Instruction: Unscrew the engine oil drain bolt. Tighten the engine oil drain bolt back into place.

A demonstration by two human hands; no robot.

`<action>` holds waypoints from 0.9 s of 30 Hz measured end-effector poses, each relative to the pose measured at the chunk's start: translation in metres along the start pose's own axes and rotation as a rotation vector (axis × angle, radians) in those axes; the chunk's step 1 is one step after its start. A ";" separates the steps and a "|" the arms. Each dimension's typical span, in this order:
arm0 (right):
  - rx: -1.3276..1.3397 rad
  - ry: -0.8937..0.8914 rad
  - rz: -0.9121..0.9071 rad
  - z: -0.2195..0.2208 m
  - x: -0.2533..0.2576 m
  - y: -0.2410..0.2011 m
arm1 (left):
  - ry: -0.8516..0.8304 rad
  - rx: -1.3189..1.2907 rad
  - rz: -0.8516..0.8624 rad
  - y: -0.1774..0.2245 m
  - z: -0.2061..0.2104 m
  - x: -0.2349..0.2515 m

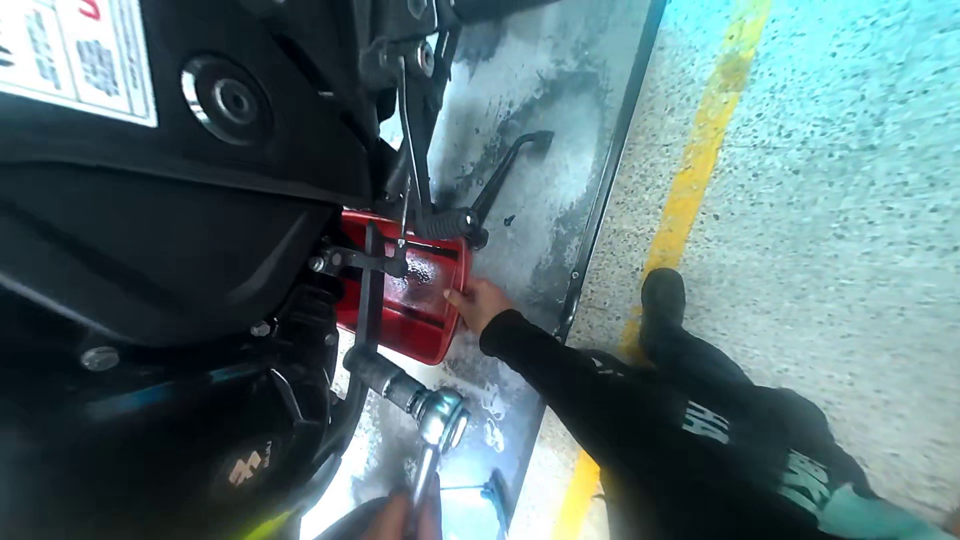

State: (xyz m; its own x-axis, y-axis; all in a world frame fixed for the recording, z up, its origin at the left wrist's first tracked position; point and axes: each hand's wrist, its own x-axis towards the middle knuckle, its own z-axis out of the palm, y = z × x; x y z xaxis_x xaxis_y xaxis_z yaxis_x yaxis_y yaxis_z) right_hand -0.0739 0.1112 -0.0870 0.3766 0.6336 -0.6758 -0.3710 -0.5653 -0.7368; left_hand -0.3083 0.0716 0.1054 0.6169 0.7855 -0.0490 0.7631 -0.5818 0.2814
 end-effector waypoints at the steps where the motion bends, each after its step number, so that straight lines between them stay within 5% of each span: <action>1: 0.053 -0.024 -0.007 -0.003 -0.004 0.003 | 0.016 0.019 -0.006 0.003 0.003 0.007; 7: 0.207 -0.006 0.072 -0.040 -0.049 0.039 | 0.093 0.026 -0.029 0.006 0.022 0.039; 12: 0.001 0.459 -0.228 -0.045 -0.093 0.042 | 0.067 -0.184 -0.123 0.001 0.017 0.050; 15: 0.133 0.243 -0.391 -0.024 -0.117 -0.001 | 0.033 -0.249 -0.194 -0.003 0.015 0.056; 18: 0.457 -0.090 -0.271 -0.013 -0.108 -0.051 | -0.005 -0.267 -0.220 -0.008 0.015 0.057; 23: 0.329 -0.124 -0.147 -0.009 -0.064 -0.088 | -0.027 -0.225 -0.221 -0.008 0.008 0.059; 27: 0.302 -0.157 -0.216 -0.010 -0.058 -0.090 | -0.039 -0.163 -0.212 -0.007 0.011 0.060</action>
State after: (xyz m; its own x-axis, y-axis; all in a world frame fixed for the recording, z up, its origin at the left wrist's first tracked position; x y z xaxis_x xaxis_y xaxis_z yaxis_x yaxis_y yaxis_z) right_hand -0.0534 0.1200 0.0184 0.3479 0.8071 -0.4770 -0.5389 -0.2442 -0.8062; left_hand -0.2747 0.1203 0.0903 0.4558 0.8758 -0.1590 0.8368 -0.3607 0.4118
